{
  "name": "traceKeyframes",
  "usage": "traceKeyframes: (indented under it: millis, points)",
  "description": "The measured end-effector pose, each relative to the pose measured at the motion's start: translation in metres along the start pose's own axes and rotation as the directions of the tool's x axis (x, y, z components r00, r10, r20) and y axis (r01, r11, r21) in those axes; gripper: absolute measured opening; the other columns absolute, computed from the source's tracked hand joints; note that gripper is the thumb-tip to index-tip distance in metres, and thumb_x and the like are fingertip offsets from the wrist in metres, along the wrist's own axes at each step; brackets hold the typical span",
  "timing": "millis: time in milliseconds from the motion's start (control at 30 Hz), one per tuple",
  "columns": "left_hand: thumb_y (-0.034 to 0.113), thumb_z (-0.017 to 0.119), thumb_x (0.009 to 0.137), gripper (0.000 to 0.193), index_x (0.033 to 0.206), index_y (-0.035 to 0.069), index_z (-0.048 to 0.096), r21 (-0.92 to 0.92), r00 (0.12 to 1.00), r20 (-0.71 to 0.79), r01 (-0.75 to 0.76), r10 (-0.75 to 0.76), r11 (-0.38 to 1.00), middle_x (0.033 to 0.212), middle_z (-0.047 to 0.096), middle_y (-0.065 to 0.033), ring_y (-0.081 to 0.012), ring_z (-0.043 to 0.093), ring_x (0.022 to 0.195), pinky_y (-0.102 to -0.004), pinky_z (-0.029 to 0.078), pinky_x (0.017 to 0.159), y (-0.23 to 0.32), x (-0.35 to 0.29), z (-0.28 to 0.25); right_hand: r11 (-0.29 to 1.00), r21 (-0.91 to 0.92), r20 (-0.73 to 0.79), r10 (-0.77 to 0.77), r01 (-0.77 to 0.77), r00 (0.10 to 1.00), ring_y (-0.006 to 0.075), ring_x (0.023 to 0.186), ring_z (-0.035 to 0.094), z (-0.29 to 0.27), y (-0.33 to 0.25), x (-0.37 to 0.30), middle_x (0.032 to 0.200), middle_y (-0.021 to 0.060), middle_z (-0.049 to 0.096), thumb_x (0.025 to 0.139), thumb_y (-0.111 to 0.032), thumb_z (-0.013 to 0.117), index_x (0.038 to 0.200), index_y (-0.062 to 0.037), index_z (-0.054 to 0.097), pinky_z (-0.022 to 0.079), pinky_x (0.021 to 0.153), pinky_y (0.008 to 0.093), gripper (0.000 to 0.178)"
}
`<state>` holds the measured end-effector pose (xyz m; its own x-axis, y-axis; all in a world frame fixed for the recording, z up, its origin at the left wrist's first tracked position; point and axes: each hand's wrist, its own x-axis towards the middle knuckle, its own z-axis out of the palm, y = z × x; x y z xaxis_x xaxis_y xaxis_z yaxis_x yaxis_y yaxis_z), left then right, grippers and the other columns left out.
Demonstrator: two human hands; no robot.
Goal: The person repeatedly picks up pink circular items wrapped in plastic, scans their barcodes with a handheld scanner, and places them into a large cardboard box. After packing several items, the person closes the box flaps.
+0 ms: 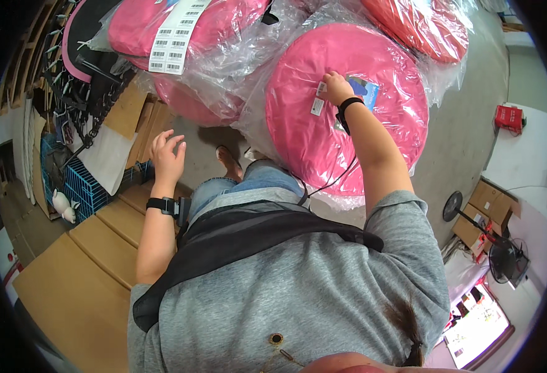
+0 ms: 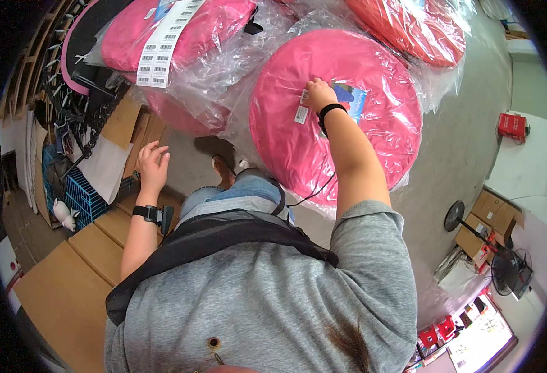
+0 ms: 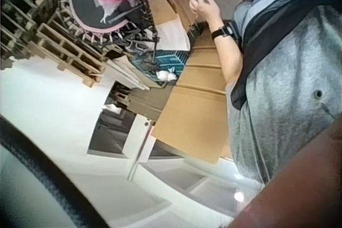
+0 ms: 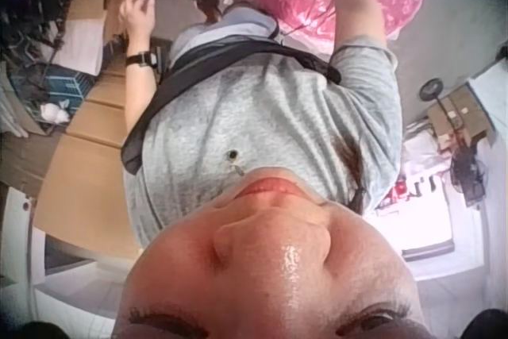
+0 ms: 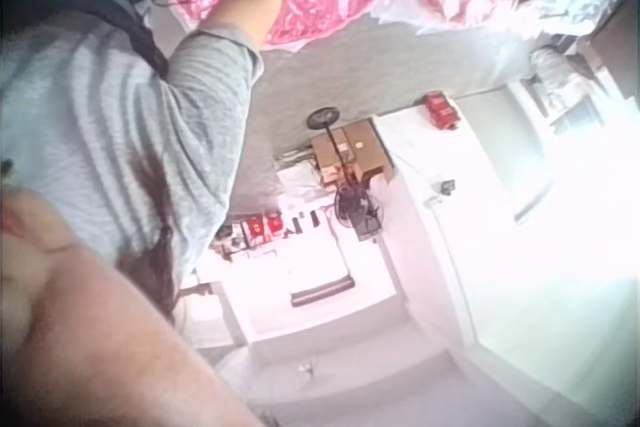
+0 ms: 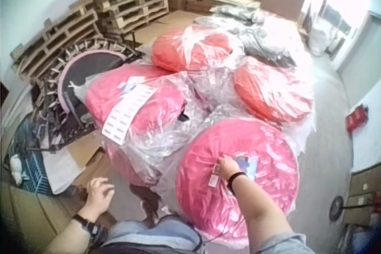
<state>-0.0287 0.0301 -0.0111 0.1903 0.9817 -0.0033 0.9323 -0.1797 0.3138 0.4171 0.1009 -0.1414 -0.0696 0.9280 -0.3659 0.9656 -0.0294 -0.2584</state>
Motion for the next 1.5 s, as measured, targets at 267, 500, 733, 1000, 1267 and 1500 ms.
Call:
traceKeyframes:
  millis: [267,500,733,1000,1267,1500]
  points:
    - [0.019,0.060,0.074,0.018,0.091,0.012,0.063,0.002,1.000,0.001,0.023,-0.023,1.000,0.109,0.052,-0.0066,-0.0261,0.041,0.108,-0.0392,0.028,0.093,-0.003,0.002,0.004,0.932,0.362,-0.404,0.168,-0.011,0.899,0.0280,0.090,0.056,0.004,0.005,0.002,0.097,0.0169,0.054,0.063,-0.015,0.067,0.101,-0.0038,0.051,0.047,0.073,0.0333,0.043]
    - [0.017,0.059,0.075,0.019,0.092,0.009,0.062,0.008,0.998,0.063,0.001,-0.002,1.000,0.110,0.051,-0.0089,-0.0268,0.041,0.108,-0.0384,0.028,0.093,0.007,0.004,0.011,0.453,0.890,-0.167,0.449,-0.062,0.878,0.0143,0.077,0.059,0.052,0.028,0.015,0.082,0.0111,0.063,0.069,-0.003,0.053,0.090,0.0036,0.061,0.047,0.068,0.0256,0.023]
    - [0.016,0.061,0.071,0.019,0.089,0.012,0.063,-0.106,0.996,0.080,-0.023,0.032,0.994,0.106,0.052,-0.0070,-0.0271,0.043,0.105,-0.0384,0.033,0.090,0.012,0.014,0.038,-0.279,0.947,0.224,0.234,-0.155,0.946,0.0240,0.080,0.059,0.045,0.001,-0.018,0.099,0.0132,0.055,0.073,0.009,0.043,0.106,0.0027,0.050,0.049,0.069,0.0311,0.034]
    - [0.014,0.060,0.076,0.022,0.096,0.005,0.060,-0.501,0.870,0.494,0.277,0.008,0.820,0.105,0.055,-0.0103,-0.0226,0.052,0.096,-0.0319,0.042,0.081,0.051,0.063,0.103,-0.494,0.813,0.091,0.633,0.310,0.769,0.0259,0.098,0.053,0.040,0.014,-0.080,0.113,0.0145,0.048,0.079,0.002,0.043,0.119,-0.0015,0.040,0.045,0.081,0.0343,0.040]
    - [0.013,0.059,0.076,0.060,0.126,-0.002,0.030,-0.548,0.628,0.772,0.735,-0.096,0.399,0.125,0.041,-0.0163,-0.0234,0.042,0.113,-0.0336,0.033,0.094,0.144,0.097,0.186,-0.242,0.954,0.127,0.862,0.177,0.491,0.0156,0.081,0.055,0.098,0.008,-0.286,0.092,0.0085,0.055,0.077,0.001,0.050,0.109,0.0013,0.046,0.046,0.069,0.0249,0.033]
    - [0.010,0.073,0.062,0.083,0.124,0.001,0.019,-0.552,0.540,0.773,0.831,-0.333,0.067,0.121,0.038,-0.0193,-0.0305,0.044,0.109,-0.0498,0.041,0.085,0.154,0.099,0.213,-0.672,0.686,0.620,0.740,0.277,0.260,0.0207,0.083,0.049,0.154,0.016,-0.362,0.097,0.0102,0.047,0.079,-0.013,0.052,0.115,-0.0045,0.038,0.042,0.074,0.0342,0.040]
